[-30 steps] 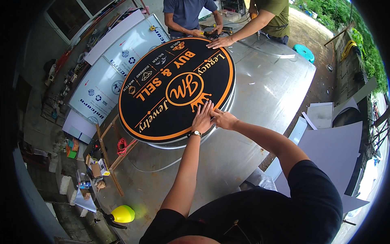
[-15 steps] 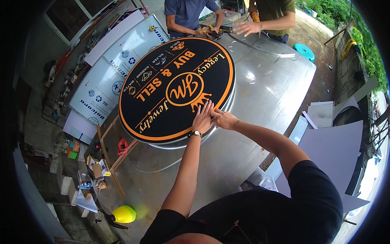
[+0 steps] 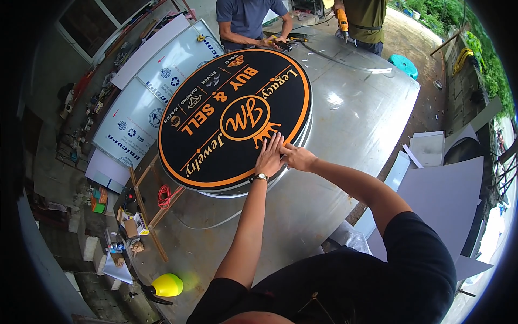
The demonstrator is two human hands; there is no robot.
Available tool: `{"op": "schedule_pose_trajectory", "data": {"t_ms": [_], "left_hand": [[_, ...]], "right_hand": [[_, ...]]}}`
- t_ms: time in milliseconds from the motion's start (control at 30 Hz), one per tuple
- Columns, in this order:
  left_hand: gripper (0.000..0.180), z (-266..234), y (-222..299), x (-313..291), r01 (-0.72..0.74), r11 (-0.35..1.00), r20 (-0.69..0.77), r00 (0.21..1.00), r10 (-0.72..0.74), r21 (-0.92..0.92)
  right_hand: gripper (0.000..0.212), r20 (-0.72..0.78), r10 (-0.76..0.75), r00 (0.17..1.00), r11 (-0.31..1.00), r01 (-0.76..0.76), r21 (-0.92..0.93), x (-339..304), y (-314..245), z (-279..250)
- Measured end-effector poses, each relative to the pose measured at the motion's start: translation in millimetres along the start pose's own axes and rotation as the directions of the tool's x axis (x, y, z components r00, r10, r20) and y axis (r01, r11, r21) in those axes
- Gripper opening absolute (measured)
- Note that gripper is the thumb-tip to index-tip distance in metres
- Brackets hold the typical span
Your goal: Assembling a circular lighted jewelry store sign by attaching the frame and backing.
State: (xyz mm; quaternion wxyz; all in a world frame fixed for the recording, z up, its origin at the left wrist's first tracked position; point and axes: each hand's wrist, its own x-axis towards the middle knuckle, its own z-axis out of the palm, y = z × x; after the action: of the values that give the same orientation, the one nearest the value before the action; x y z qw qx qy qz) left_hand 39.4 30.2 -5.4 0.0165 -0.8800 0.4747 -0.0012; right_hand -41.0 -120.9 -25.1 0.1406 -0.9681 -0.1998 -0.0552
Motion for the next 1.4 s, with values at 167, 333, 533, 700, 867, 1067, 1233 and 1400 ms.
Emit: {"op": "schedule_pose_trajectory", "data": {"t_ms": [167,333,533,700,867,1067,1233,1400], "left_hand": [[0.085,-0.4,0.5,0.1,-0.001,1.000,0.000,1.000,0.001,-0.015],[0.086,1.5,-0.5,-0.5,0.001,1.000,-0.012,1.000,-0.001,-0.008],[0.085,1.3,-0.5,0.0,0.000,1.000,-0.009,1.000,0.000,-0.022],[0.085,0.6,-0.2,0.2,0.000,1.000,-0.006,1.000,0.000,-0.016],[0.084,1.7,-0.1,0.4,-0.002,1.000,-0.011,1.000,0.002,-0.021],[0.085,2.5,-1.1,0.1,0.005,1.000,0.005,1.000,-0.005,0.002],[0.086,2.6,0.0,1.4,0.004,1.000,0.006,1.000,-0.005,0.027],[0.085,3.1,-0.9,0.6,0.004,1.000,-0.002,1.000,-0.004,0.011]], "right_hand": [[0.030,0.015,0.005,1.000,1.000,-0.005,0.017,0.6,1.9,2.7],[0.030,0.022,0.002,1.000,1.000,-0.002,0.010,1.2,0.4,0.1],[0.028,0.028,-0.014,1.000,1.000,0.014,0.001,1.1,0.9,-0.3],[0.028,-0.003,-0.020,1.000,1.000,0.020,-0.007,0.5,1.0,-0.1],[0.028,0.020,0.003,1.000,1.000,-0.003,0.008,0.3,1.3,-0.4],[0.030,0.033,0.008,0.999,0.999,-0.010,0.046,1.2,-1.2,-2.9],[0.031,0.046,0.025,0.999,1.000,-0.025,0.015,1.0,1.1,0.6],[0.027,0.022,-0.006,1.000,1.000,0.005,0.018,0.5,0.1,-1.7]]}}
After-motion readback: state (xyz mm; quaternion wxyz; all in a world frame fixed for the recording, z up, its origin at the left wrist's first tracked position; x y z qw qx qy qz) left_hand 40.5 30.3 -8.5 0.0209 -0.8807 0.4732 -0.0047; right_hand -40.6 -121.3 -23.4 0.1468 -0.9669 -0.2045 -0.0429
